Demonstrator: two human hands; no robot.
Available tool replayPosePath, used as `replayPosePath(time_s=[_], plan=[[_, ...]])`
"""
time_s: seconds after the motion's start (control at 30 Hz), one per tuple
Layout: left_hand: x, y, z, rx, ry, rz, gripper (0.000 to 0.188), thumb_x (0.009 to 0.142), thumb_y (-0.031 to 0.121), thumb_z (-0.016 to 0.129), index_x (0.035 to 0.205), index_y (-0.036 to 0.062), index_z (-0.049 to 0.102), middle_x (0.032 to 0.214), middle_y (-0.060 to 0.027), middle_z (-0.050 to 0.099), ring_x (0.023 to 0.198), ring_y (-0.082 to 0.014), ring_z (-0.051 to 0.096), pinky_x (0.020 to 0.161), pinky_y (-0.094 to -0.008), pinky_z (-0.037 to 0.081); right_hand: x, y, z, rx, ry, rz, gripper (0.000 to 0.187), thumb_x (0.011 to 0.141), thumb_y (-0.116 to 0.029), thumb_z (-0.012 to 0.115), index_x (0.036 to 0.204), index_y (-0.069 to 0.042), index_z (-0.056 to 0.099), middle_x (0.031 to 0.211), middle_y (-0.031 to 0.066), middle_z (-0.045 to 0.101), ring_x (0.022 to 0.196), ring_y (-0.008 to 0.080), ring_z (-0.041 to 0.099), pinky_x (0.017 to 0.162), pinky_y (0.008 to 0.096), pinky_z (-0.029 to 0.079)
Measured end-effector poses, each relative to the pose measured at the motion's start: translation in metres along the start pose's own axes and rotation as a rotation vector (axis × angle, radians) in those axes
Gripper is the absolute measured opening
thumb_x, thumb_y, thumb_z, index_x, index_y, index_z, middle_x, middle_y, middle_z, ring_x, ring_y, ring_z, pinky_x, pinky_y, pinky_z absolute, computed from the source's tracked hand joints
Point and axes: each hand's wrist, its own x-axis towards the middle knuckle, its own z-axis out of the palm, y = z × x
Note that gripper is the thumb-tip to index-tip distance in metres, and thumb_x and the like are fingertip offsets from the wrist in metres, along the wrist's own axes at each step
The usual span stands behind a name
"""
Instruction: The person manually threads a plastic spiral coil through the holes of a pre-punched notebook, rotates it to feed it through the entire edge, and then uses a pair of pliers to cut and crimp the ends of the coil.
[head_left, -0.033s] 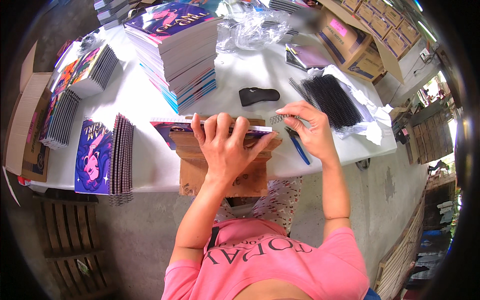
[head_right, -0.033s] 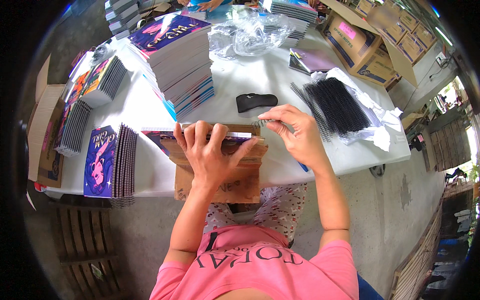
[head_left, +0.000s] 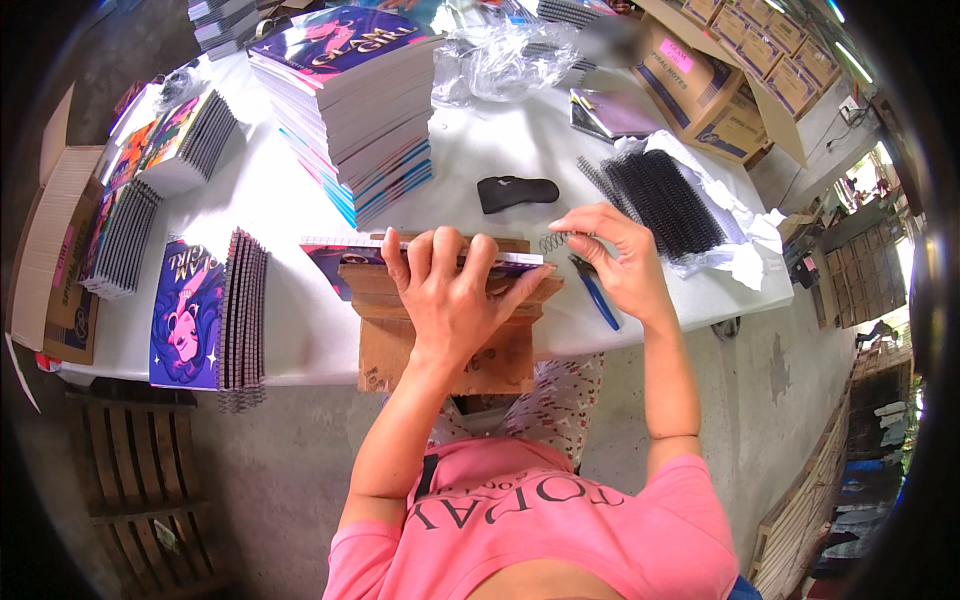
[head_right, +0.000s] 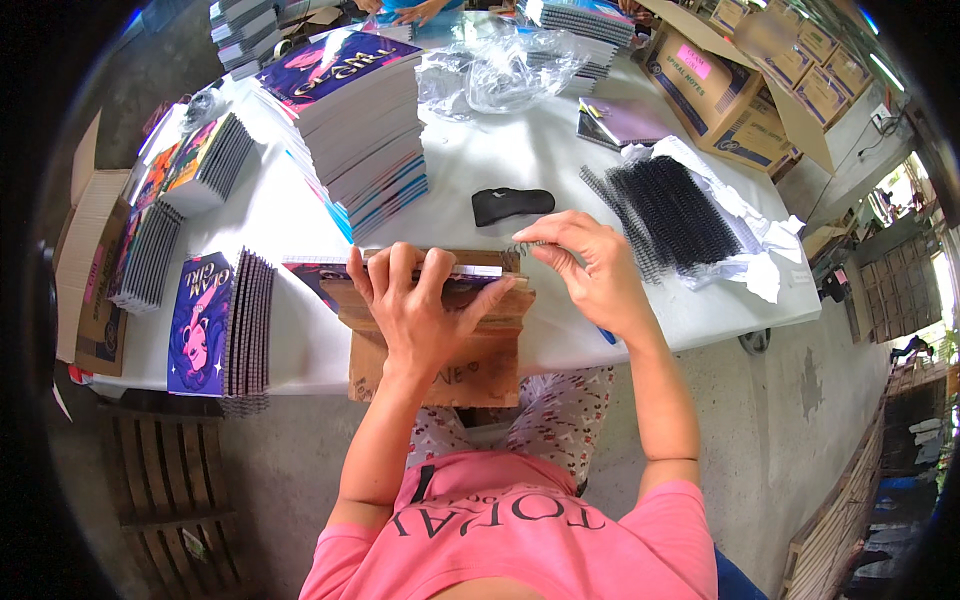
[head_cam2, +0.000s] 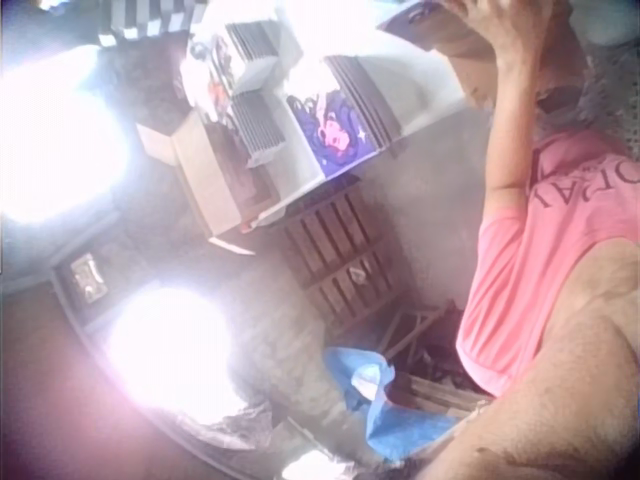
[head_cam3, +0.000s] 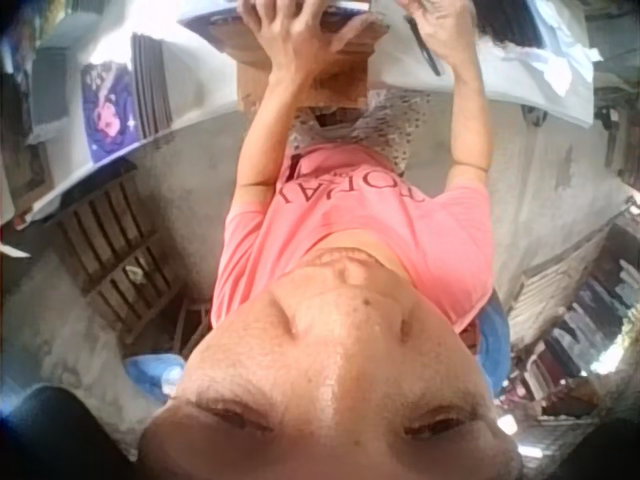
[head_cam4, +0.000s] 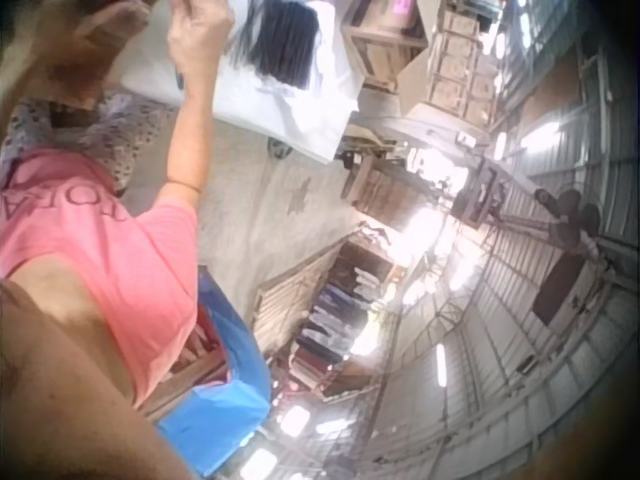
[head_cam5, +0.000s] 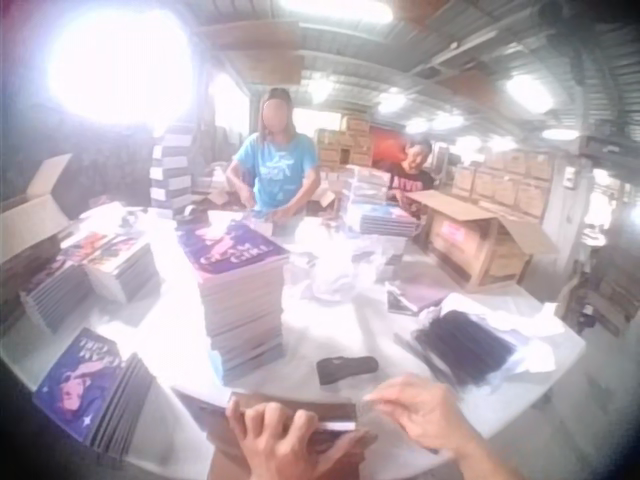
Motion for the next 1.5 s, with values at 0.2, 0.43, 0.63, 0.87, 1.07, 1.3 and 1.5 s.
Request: replayPosePath(time_s=[0.2,0.43,0.63,0.87,1.07,1.3,1.5], plan=[[0.000,-0.001,-0.004,0.011,-0.026,-0.001,0.048,0.060,0.055,0.075,0.076,0.0129,0.058,0.082,-0.0045,0.043,0.084,-0.0245,0.044,0.100,-0.0492,0.023,0.001,-0.007,-0.005,0.020,-0.241,0.054,0.032,0.080,0.008,0.050,0.103,-0.008,0.065,0.092,0.0082,0.063,0.071,0.0209,0.052,0.067,0.0300,0.044],[0.001,0.002,-0.007,0.006,-0.064,-0.017,0.045,0.061,0.054,0.073,0.077,0.0144,0.059,0.082,-0.0041,0.043,0.084,-0.0241,0.044,0.099,-0.0493,0.022,0.010,-0.011,-0.015,0.090,-0.388,0.023,0.051,0.073,0.014,0.042,0.114,-0.008,0.062,0.102,0.0060,0.066,0.065,0.0142,0.048,0.063,0.0279,0.042],[0.002,0.002,-0.009,0.011,-0.086,-0.012,0.043,0.065,0.054,0.071,0.079,0.0148,0.058,0.081,-0.0041,0.045,0.085,-0.0234,0.047,0.100,-0.0503,0.022,0.013,-0.013,-0.025,0.264,-0.615,0.385,0.032,0.083,0.000,0.053,0.113,-0.007,0.061,0.085,0.0106,0.063,0.067,0.0135,0.051,0.059,0.0272,0.042],[0.000,-0.017,-0.009,-0.045,-0.093,0.079,0.041,0.068,0.046,0.073,0.085,0.0116,0.059,0.082,-0.0053,0.048,0.083,-0.0248,0.048,0.092,-0.0463,0.030,0.006,-0.024,-0.014,-0.060,-0.215,0.041,0.027,0.088,-0.017,0.059,0.112,-0.005,0.057,0.063,0.0066,0.049,0.062,0.0150,0.051,0.060,0.0297,0.044],[0.000,-0.013,-0.014,-0.141,-0.081,0.064,0.032,0.071,0.037,0.074,0.083,0.0111,0.060,0.080,-0.0046,0.047,0.083,-0.0246,0.048,0.093,-0.0452,0.029,-0.003,-0.023,-0.013,0.174,-0.361,0.263,0.036,0.093,-0.015,0.051,0.128,-0.009,0.048,0.062,0.0042,0.049,0.061,0.0133,0.052,0.060,0.0296,0.045],[-0.012,-0.016,-0.036,-0.194,-0.196,0.116,0.034,0.071,0.039,0.073,0.087,0.0118,0.061,0.079,-0.0043,0.047,0.082,-0.0240,0.048,0.098,-0.0448,0.026,0.016,-0.025,-0.023,0.056,-0.574,0.584,0.038,0.091,-0.014,0.047,0.129,-0.009,0.049,0.078,0.0100,0.062,0.067,0.0166,0.064,0.067,0.0299,0.050],[-0.006,-0.010,-0.036,-0.193,-0.229,0.108,0.038,0.070,0.041,0.073,0.090,0.0106,0.061,0.082,-0.0062,0.047,0.083,-0.0253,0.047,0.100,-0.0456,0.025,0.057,0.116,0.006,-0.411,-0.476,-0.087,0.054,0.072,0.000,0.055,0.125,-0.010,0.052,0.119,0.0130,0.058,0.114,0.0252,0.053,0.095,0.0375,0.040]])
